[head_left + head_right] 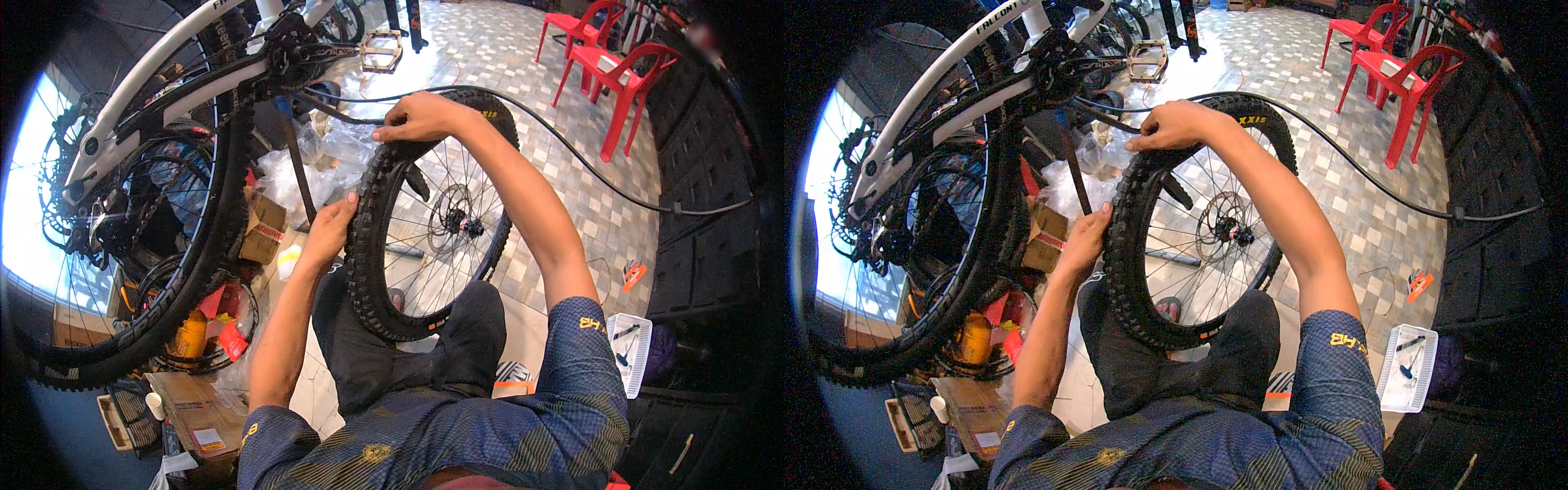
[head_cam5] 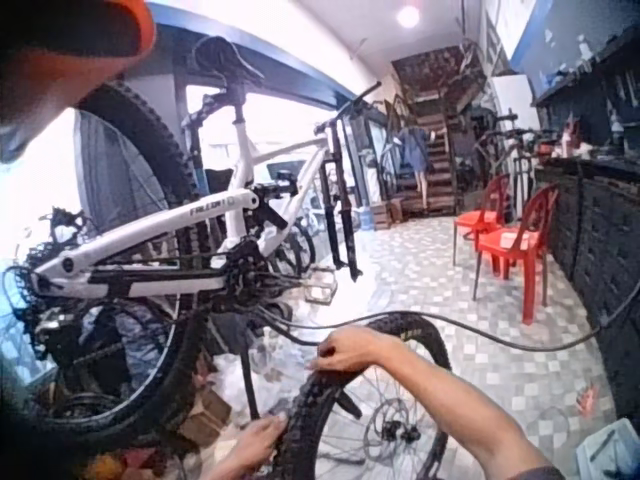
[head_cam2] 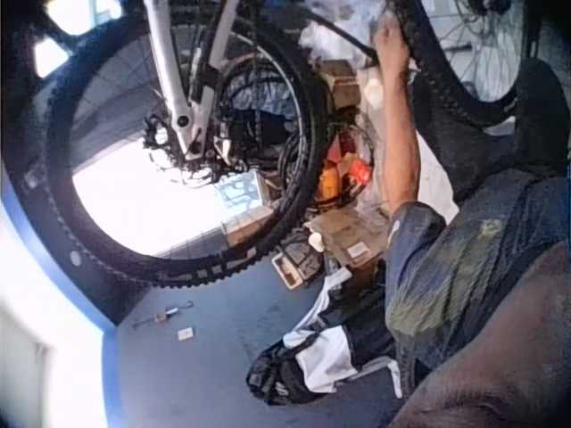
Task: The person installs a bicycle tire onto a wheel rim, seating the bead by hand and then inflating the inner tube using a floor pump. The person repeatedly checks the tire seating and inflates the tube in stages.
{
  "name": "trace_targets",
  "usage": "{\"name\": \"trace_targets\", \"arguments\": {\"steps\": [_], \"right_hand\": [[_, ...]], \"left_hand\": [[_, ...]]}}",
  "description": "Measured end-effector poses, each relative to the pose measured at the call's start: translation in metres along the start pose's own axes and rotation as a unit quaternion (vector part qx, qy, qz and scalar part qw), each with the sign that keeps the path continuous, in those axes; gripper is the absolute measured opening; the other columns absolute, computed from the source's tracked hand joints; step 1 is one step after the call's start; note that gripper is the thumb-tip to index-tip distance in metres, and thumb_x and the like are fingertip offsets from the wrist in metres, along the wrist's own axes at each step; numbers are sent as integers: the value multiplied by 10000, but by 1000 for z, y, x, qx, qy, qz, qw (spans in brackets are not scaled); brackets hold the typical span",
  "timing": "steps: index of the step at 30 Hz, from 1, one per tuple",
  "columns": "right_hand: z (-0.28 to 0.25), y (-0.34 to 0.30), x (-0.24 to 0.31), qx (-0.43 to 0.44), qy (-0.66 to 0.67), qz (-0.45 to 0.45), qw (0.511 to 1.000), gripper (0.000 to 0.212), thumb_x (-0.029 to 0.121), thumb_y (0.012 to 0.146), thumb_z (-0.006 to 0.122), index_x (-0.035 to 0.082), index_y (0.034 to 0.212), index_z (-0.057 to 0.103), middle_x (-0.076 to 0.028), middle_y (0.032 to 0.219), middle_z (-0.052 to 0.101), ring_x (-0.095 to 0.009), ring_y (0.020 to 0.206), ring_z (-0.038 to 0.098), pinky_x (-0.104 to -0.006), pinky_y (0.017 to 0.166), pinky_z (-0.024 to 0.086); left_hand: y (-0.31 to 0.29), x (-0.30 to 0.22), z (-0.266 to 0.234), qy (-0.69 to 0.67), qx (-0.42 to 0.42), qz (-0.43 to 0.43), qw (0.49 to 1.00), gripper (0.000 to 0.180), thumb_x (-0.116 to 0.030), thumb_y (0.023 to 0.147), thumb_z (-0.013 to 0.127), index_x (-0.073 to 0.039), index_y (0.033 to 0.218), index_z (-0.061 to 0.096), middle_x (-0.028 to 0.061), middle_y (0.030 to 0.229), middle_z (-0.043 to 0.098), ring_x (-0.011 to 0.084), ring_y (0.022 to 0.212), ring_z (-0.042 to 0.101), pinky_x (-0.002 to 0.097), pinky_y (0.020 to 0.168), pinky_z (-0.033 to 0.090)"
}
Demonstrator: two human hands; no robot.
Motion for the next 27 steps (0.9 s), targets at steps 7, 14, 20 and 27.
{"name": "trace_targets", "arguments": {"steps": [7,14,20,27], "right_hand": [[-31,11,17,278,-45,34,959,862,818,768,643,9,1035,778,-117,967,750,-248,892,674,-389,832,514],[-30,11,40,311,-102,13,945,768,728,821,673,12,1083,762,-137,1002,744,-250,942,670,-404,845,511],[-21,23,36,350,-110,-8,930,746,716,819,684,15,1064,754,-129,996,730,-257,925,653,-419,846,495],[-10,39,49,435,-140,-42,888,536,586,818,772,61,913,725,-61,860,670,-204,839,582,-393,754,458]], "left_hand": [[10,-37,28,-41,20,-21,999,596,-527,1049,491,27,1101,706,17,941,685,90,826,582,263,772,476],[22,-38,26,-75,46,-59,994,521,-434,1026,591,73,1079,697,27,848,697,86,692,587,258,646,477],[20,-50,24,-133,96,-121,979,454,-431,982,663,19,1025,704,34,828,706,96,642,606,264,592,470],[49,-11,15,-129,117,-138,975,365,-419,942,720,-62,888,668,-8,757,645,87,592,557,255,539,423]]}}
Point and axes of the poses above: each hand's wrist, its own y-axis towards the middle knuckle, its own z-axis out of the palm, x = y × z, the point moved 2 cm from there along y, towards the middle knuckle
